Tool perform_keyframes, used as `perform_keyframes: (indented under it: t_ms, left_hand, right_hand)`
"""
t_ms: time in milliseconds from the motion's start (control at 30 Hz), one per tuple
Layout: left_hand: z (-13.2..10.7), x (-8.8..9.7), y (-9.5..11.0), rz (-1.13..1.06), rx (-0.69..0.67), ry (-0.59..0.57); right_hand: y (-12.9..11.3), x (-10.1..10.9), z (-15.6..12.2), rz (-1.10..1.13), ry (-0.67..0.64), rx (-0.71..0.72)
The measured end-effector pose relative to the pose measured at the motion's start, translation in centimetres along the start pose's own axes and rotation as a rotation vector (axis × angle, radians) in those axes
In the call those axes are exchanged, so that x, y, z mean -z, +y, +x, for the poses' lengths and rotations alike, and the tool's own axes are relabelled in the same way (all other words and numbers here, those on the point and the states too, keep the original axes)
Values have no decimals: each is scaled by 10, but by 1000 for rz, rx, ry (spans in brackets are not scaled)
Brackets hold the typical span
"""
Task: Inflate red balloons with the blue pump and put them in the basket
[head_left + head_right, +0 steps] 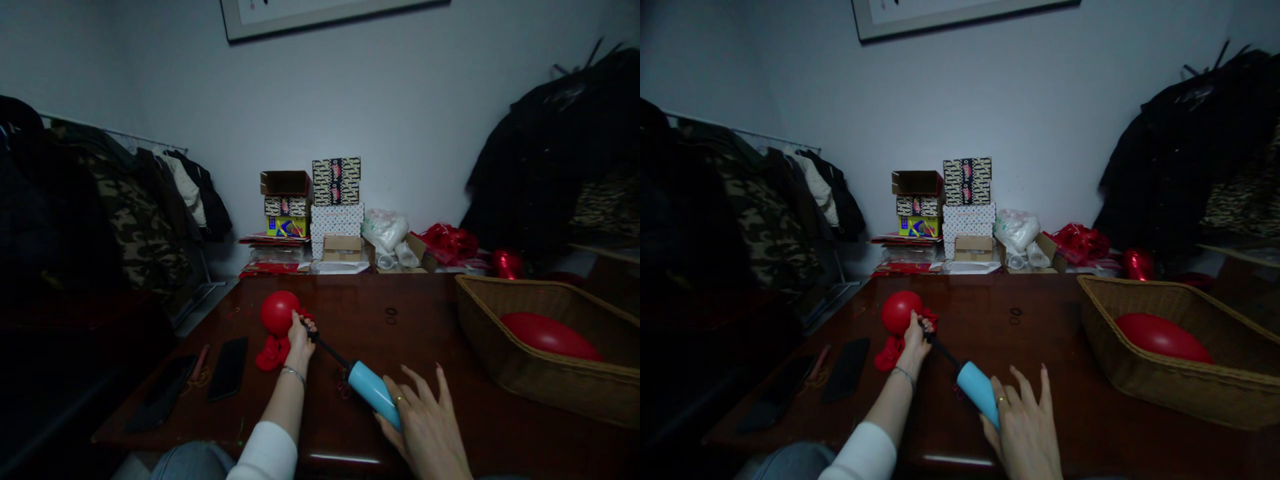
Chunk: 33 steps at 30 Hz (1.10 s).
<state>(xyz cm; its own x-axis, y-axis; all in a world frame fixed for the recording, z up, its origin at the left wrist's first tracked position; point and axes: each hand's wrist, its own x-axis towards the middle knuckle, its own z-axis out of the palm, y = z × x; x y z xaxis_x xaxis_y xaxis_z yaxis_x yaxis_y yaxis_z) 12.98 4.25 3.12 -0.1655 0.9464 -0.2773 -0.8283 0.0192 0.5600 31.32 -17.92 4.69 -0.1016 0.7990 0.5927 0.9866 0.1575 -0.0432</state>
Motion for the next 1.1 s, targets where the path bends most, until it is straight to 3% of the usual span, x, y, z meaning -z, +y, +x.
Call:
perform_keyframes:
  t_ms: [400,833,1100]
  left_hand:
    - [-7,1,-1,-25,-20,-52]
    - [-31,-5,-34,61,-1,-76]
    - [-16,2,-22,69,-17,8]
  right_hand:
    - [-12,0,18,-51,-56,-35]
    - [-35,-17,50,-87,-149,-70]
    - [-36,-26,42,-70,-81,-28]
